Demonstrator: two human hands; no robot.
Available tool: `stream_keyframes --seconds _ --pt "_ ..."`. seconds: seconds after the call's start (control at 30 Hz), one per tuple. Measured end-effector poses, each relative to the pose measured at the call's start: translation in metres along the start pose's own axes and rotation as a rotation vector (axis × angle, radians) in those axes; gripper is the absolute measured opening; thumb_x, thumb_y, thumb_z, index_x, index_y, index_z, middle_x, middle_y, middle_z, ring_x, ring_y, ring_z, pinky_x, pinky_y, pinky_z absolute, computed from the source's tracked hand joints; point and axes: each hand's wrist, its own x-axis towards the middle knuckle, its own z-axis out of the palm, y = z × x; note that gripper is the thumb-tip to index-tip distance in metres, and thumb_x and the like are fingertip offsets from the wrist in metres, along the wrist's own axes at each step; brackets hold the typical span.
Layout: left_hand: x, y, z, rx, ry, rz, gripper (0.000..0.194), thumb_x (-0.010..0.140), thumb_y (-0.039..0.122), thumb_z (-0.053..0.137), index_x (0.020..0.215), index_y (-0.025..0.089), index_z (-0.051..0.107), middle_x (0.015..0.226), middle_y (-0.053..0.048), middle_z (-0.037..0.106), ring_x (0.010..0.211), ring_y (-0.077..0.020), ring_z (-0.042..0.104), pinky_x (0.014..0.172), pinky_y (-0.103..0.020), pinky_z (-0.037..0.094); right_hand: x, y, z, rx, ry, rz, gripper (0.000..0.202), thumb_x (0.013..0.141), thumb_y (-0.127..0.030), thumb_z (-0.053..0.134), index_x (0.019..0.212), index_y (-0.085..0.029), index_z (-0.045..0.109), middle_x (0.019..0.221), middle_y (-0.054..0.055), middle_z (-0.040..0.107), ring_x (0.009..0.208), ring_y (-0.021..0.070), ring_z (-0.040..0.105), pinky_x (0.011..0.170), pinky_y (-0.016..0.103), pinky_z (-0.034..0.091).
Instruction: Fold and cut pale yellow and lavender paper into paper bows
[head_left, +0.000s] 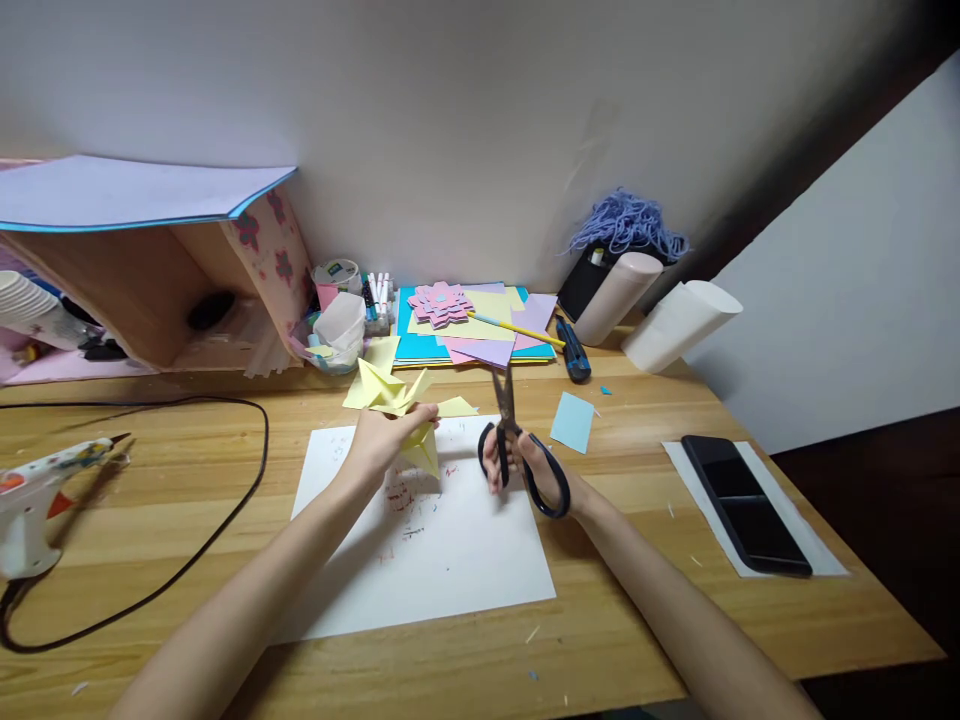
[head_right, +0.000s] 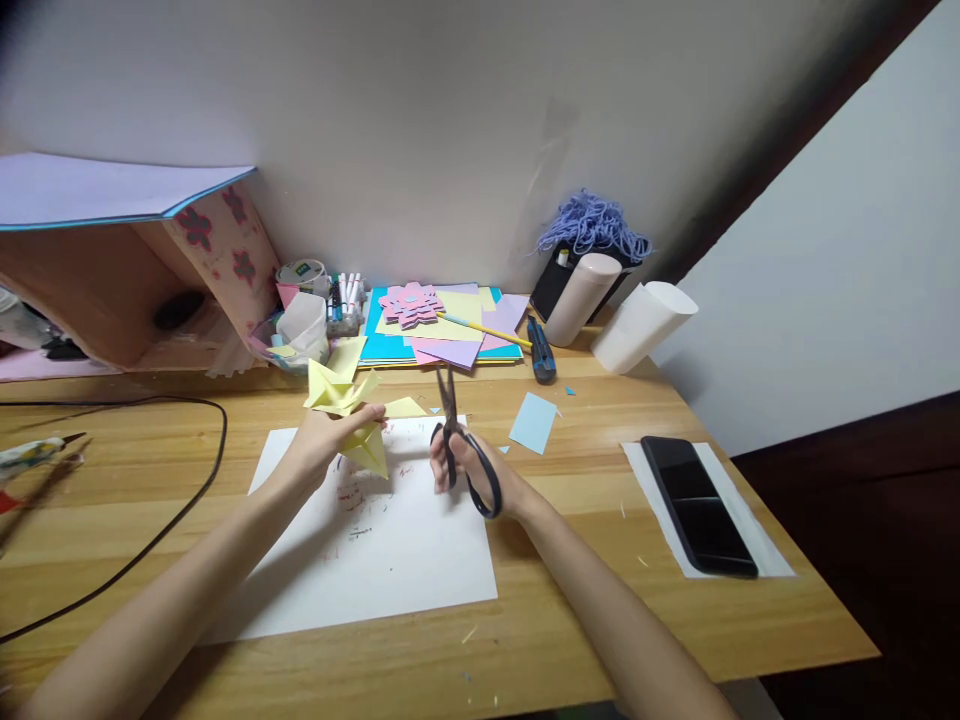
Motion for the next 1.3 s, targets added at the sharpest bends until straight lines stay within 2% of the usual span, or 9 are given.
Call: stream_keyframes --seconds 0.03,0.1,0.17,0.23,0.37,0.5,0.87,1.03,1.3 --pt "0.002 0.002 -0.003 -0.002 0.051 0.035 0.022 0.063 0.033 0.072 0.068 0.013 0.064 0.07 -0.005 0.066 0.066 -0.0151 0.059 0.063 -0.024 0.043 -0.003 -0.003 0.0 -0.046 -0.097 0.004 0.063 0.072 -0.077 0.036 0.087 -0.017 0.047 0.061 0.0 0.053 0.056 0.0143 0.057 0.055 0.027 0.044" --pt "0.003 0.005 -0.007 -0.021 0.135 0.094 0.022 0.064 0.034 0.071 0.069 0.013 0.065 0.07 -0.004 0.065 0.066 -0.0146 0.059 0.064 -0.024 0.043 -0.009 -0.007 0.002 -0.113 -0.211 0.039 0.068 0.072 -0.079 0.031 0.088 -0.015 0.048 0.06 0.0 0.051 0.055 0.0139 0.055 0.054 0.026 0.043" --pt "0.002 0.006 -0.008 -0.055 0.176 0.14 0.022 0.065 0.034 0.07 0.07 0.014 0.065 0.07 -0.003 0.065 0.068 -0.0146 0.059 0.065 -0.024 0.043 -0.012 -0.009 0.007 -0.129 -0.277 0.106 0.071 0.07 -0.082 0.026 0.085 -0.015 0.048 0.058 -0.002 0.047 0.051 0.0134 0.053 0.05 0.026 0.042" --pt "-0.002 0.007 -0.006 -0.062 0.161 0.172 0.021 0.065 0.034 0.07 0.07 0.014 0.064 0.069 -0.003 0.065 0.068 -0.0144 0.058 0.066 -0.024 0.043 -0.013 -0.01 0.013 -0.161 -0.294 0.132 0.073 0.069 -0.082 0.025 0.084 -0.015 0.048 0.057 -0.002 0.046 0.05 0.0132 0.052 0.048 0.025 0.042" --pt "-0.009 0.006 0.002 -0.008 0.071 0.141 0.02 0.065 0.033 0.071 0.067 0.014 0.064 0.067 -0.003 0.065 0.065 -0.0143 0.058 0.064 -0.024 0.043 -0.012 -0.01 0.019 -0.24 -0.23 0.107 0.07 0.071 -0.081 0.025 0.086 -0.016 0.046 0.058 -0.002 0.047 0.053 0.0137 0.054 0.051 0.025 0.043" --pt "-0.013 0.006 0.006 0.032 0.015 0.106 0.019 0.065 0.031 0.07 0.064 0.013 0.063 0.064 -0.004 0.065 0.063 -0.0151 0.059 0.062 -0.025 0.044 -0.011 -0.011 0.021 -0.226 -0.168 0.142 0.072 0.067 -0.083 0.025 0.084 -0.016 0.046 0.057 -0.003 0.045 0.052 0.0133 0.054 0.05 0.025 0.043" --pt "-0.012 0.006 0.006 -0.016 -0.009 0.093 0.018 0.063 0.03 0.07 0.063 0.014 0.063 0.063 -0.004 0.065 0.061 -0.0152 0.059 0.062 -0.026 0.046 -0.009 -0.009 0.029 -0.264 -0.06 0.141 0.071 0.06 -0.086 0.03 0.075 -0.018 0.042 0.052 -0.007 0.038 0.042 0.0096 0.046 0.042 0.022 0.037" --pt "-0.012 0.008 0.005 -0.004 -0.016 0.067 0.016 0.063 0.027 0.07 0.06 0.013 0.062 0.06 -0.003 0.063 0.059 -0.0141 0.058 0.061 -0.025 0.045 -0.009 0.0 0.025 -0.305 -0.06 0.111 0.067 0.065 -0.084 0.031 0.075 -0.018 0.042 0.052 -0.007 0.035 0.04 0.0073 0.042 0.04 0.02 0.034" --pt "-0.009 0.009 0.003 -0.005 -0.023 0.021 0.015 0.062 0.026 0.07 0.061 0.012 0.064 0.062 -0.004 0.063 0.059 -0.0134 0.056 0.06 -0.024 0.044 -0.008 0.014 0.022 -0.3 -0.012 0.097 0.063 0.064 -0.082 0.04 0.072 -0.019 0.04 0.052 -0.008 0.034 0.038 0.0057 0.036 0.036 0.019 0.035"
